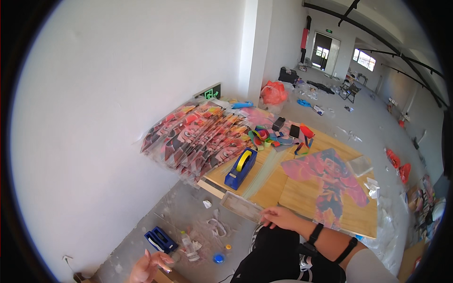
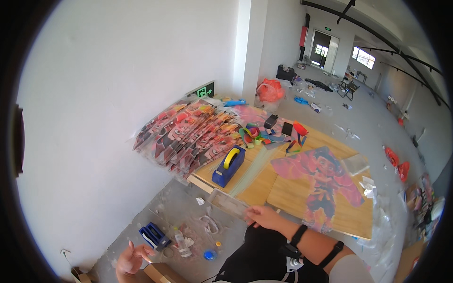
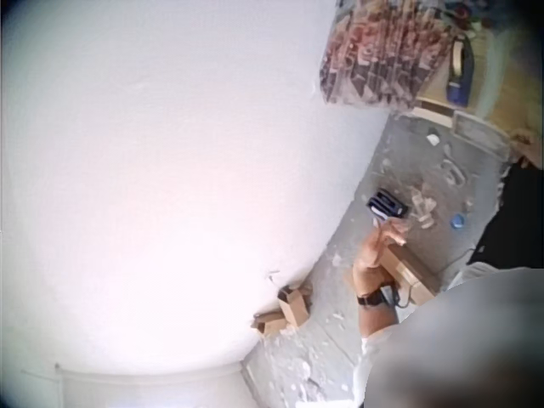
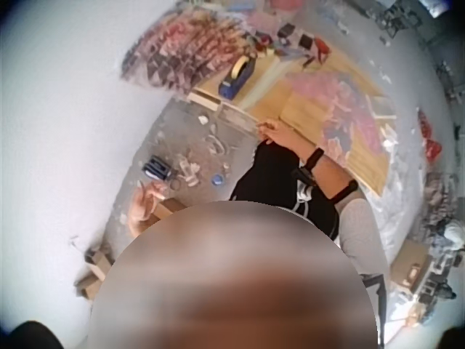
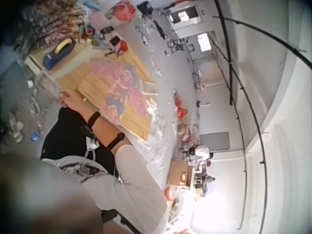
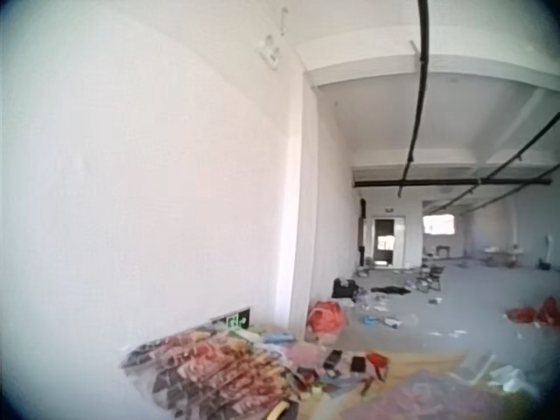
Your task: Assemble a kite by attaching the central rod and spine to the printed kite sail using adhesive strips.
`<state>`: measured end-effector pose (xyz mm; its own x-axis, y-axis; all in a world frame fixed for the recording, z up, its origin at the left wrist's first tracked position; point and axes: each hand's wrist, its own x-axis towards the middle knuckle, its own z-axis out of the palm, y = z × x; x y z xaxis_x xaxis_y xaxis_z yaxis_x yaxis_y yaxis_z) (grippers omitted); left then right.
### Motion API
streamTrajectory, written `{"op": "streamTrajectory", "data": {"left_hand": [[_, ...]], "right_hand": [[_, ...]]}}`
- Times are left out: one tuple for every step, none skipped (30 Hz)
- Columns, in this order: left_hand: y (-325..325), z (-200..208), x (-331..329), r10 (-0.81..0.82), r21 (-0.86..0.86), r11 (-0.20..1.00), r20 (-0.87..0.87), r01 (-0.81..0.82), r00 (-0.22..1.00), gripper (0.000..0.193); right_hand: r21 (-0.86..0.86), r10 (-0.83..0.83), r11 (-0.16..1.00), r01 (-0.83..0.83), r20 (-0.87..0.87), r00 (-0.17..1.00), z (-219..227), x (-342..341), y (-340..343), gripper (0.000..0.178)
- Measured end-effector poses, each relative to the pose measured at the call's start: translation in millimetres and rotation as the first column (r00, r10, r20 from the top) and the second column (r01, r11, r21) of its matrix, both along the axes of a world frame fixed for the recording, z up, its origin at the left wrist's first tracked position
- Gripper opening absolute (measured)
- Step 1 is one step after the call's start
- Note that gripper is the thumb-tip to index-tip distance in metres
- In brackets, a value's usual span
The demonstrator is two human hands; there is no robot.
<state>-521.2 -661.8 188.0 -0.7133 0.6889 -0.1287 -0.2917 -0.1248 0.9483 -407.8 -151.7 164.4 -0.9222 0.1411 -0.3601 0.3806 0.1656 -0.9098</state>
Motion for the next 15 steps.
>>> {"op": "streamTrajectory", "data": {"left_hand": [[-8.0,-6.9,3.3,0.007,-0.044,0.999,0.016,-0.006,1.0,0.089],[-14.9,-14.4,2.8,-0.024,-0.009,1.0,0.015,0.024,1.0,0.083],[-12.7,-41.2,-11.0,-0.047,-0.009,0.999,0.026,0.047,0.999,0.083],[-18.0,-51.2,-12.8,-0.064,0.013,0.998,0.02,0.064,0.998,0.071],[-21.1,-60.4,-15.6,-0.086,0.036,0.996,0.011,0.086,0.996,0.059],[-24.6,-70.2,-17.3,-0.107,0.059,0.993,0.003,0.106,0.994,0.049],[-29.8,-80.5,-16.4,-0.12,0.079,0.99,-0.001,0.12,0.993,0.041],[-34.6,-91.5,-15.6,-0.136,0.098,0.986,-0.005,0.136,0.991,0.036],[-36.7,-102.9,-16.3,-0.156,0.122,0.98,-0.008,0.156,0.988,0.037],[-38.7,-114.6,-16.7,-0.178,0.145,0.973,-0.011,0.178,0.984,0.042],[-40.9,-126.5,-16.7,-0.201,0.168,0.965,-0.013,0.201,0.979,0.051],[-46.1,-133.7,-13.8,-0.212,0.184,0.96,-0.017,0.212,0.977,0.061],[-53.5,-139.3,-10.0,-0.224,0.199,0.954,-0.02,0.224,0.974,0.073],[-58.5,-146.0,-6.1,-0.224,0.186,0.957,-0.023,0.225,0.974,0.073],[-55.4,-155.8,-5.1,-0.149,0.116,0.985,0.246,0.124,0.958,0.063]], "right_hand": [[-0.084,-0.032,0.996,0.031,-0.014,0.999,-14.2,-29.5,-8.2,0.031],[-0.152,-0.062,0.987,0.057,-0.025,0.998,-17.8,-54.9,-16.0,0.033],[-0.213,-0.112,0.971,0.106,-0.013,0.994,-31.6,-76.5,-13.6,0.035],[-0.22,-0.118,0.969,0.111,-0.02,0.993,-38.7,-95.6,-19.2,0.035],[-0.308,-0.19,0.933,0.186,0.016,0.982,-43.2,-112.0,-22.1,0.04],[-0.392,-0.255,0.883,0.258,0.06,0.965,-44.6,-124.9,-26.9,0.045],[-0.4,-0.257,0.88,0.257,0.056,0.965,-41.5,-136.1,-35.0,0.045],[-0.427,-0.295,0.852,0.301,0.082,0.952,-38.4,-146.3,-41.2,0.049],[-0.449,-0.337,0.822,0.349,0.108,0.935,-37.6,-153.1,-43.6,0.054],[-0.454,-0.347,0.817,0.356,0.106,0.932,-40.9,-160.3,-43.9,0.054],[-0.483,-0.401,0.777,0.405,0.118,0.908,-44.3,-168.2,-42.6,0.053],[-0.516,-0.442,0.734,0.442,0.132,0.888,-45.6,-176.8,-46.9,0.052],[-0.527,-0.44,0.728,0.439,0.132,0.888,-47.1,-183.6,-50.7,0.052],[-0.542,-0.475,0.703,0.46,0.124,0.871,-48.6,-190.2,-53.9,0.049],[-0.552,-0.523,0.675,0.491,0.112,0.845,-48.7,-193.8,-52.2,0.046]]}}
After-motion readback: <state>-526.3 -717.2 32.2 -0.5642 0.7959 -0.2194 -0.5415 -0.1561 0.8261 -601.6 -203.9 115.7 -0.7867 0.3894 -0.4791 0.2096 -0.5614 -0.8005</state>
